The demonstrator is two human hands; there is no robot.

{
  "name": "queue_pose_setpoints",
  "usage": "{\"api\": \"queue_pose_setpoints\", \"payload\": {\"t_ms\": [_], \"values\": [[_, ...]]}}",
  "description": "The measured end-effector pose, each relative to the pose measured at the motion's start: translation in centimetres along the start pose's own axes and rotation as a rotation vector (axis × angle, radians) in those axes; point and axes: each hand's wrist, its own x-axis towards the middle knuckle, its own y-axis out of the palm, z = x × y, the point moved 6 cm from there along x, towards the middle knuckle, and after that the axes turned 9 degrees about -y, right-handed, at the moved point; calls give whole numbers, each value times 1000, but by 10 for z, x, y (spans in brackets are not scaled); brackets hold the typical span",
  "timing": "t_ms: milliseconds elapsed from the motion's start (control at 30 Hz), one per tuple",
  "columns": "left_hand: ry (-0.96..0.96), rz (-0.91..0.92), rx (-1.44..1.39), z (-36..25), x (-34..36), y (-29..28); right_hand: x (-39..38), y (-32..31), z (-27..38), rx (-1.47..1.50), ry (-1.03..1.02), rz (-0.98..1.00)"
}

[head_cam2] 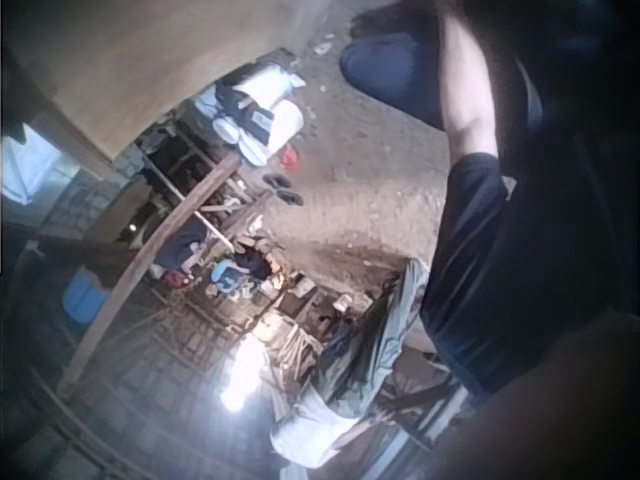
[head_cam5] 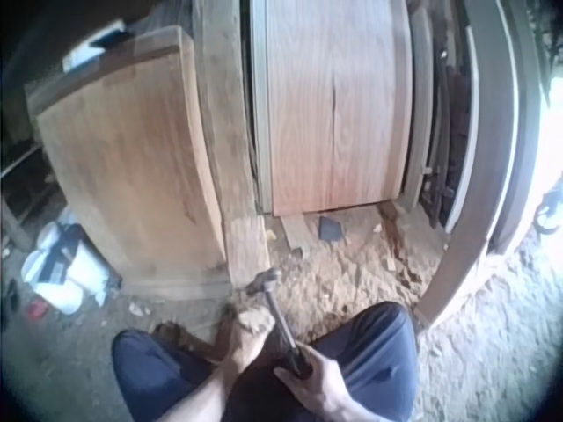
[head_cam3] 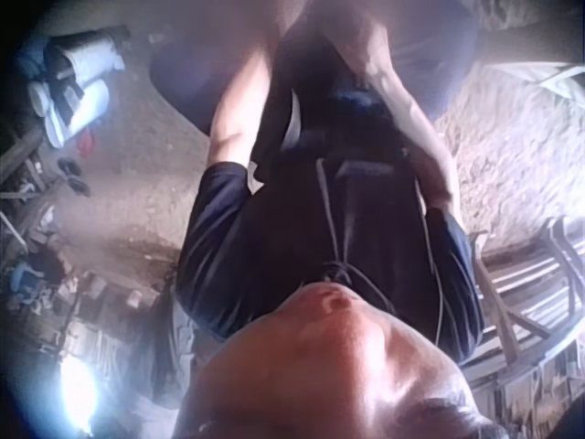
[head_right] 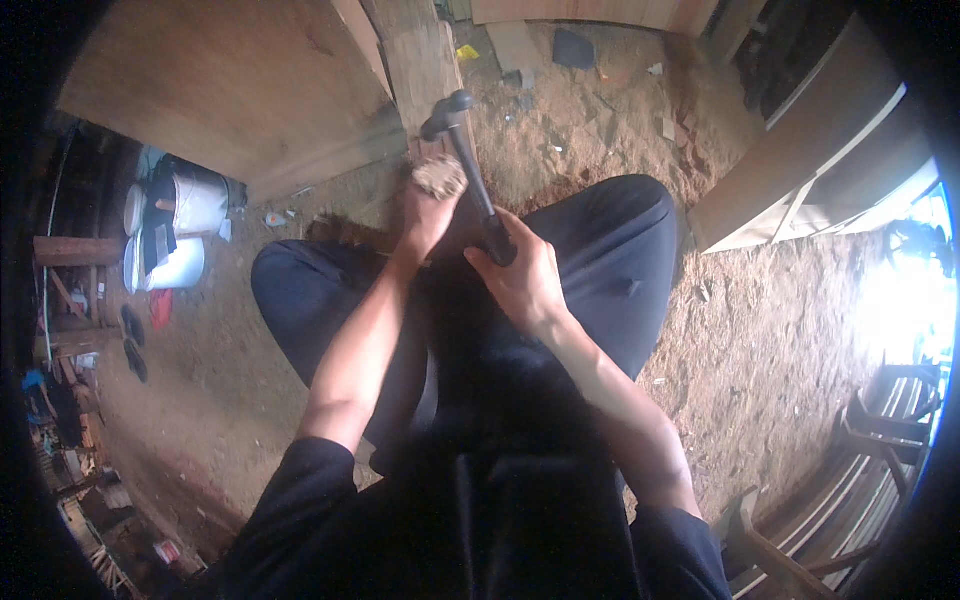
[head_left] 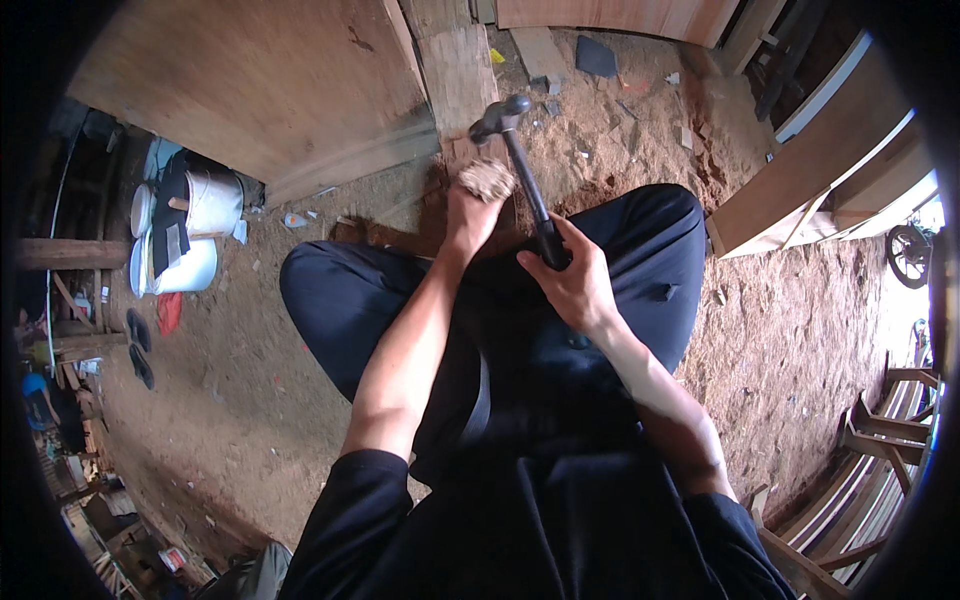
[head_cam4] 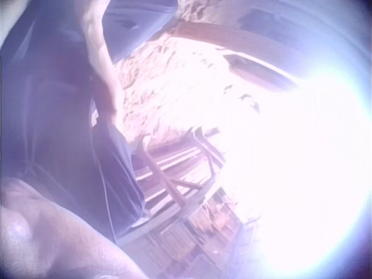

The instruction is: The person sits on the floor and uses a hammer to repeatedly strike a chisel held against a wooden beam, carving away material. The person occasionally pauses to clear wood chips from the work area.

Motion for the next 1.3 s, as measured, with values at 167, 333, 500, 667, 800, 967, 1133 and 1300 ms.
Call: {"api": "queue_pose_setpoints", "payload": {"t_ms": [167,333,500,667,800,967,1133,1300], "values": [[-35,415,-340,-13,-33,36,33,13,-33,217,33,-185],[-667,525,-1222,-33,-60,36,28,17,-57,411,252,-172],[231,427,483,-61,-42,13,29,19,-77,340,182,-249],[-69,562,245,-172,-58,-28,34,8,-94,295,243,-271],[110,1431,-1018,-320,-129,-31,36,15,-95,336,395,-176],[49,1133,-1432,-330,-132,-22,34,13,-96,275,331,-242],[-60,799,-1572,-325,-100,-29,37,28,-102,752,308,-352],[-198,609,-1688,-350,-92,-40,40,18,-95,165,236,-226]]}}
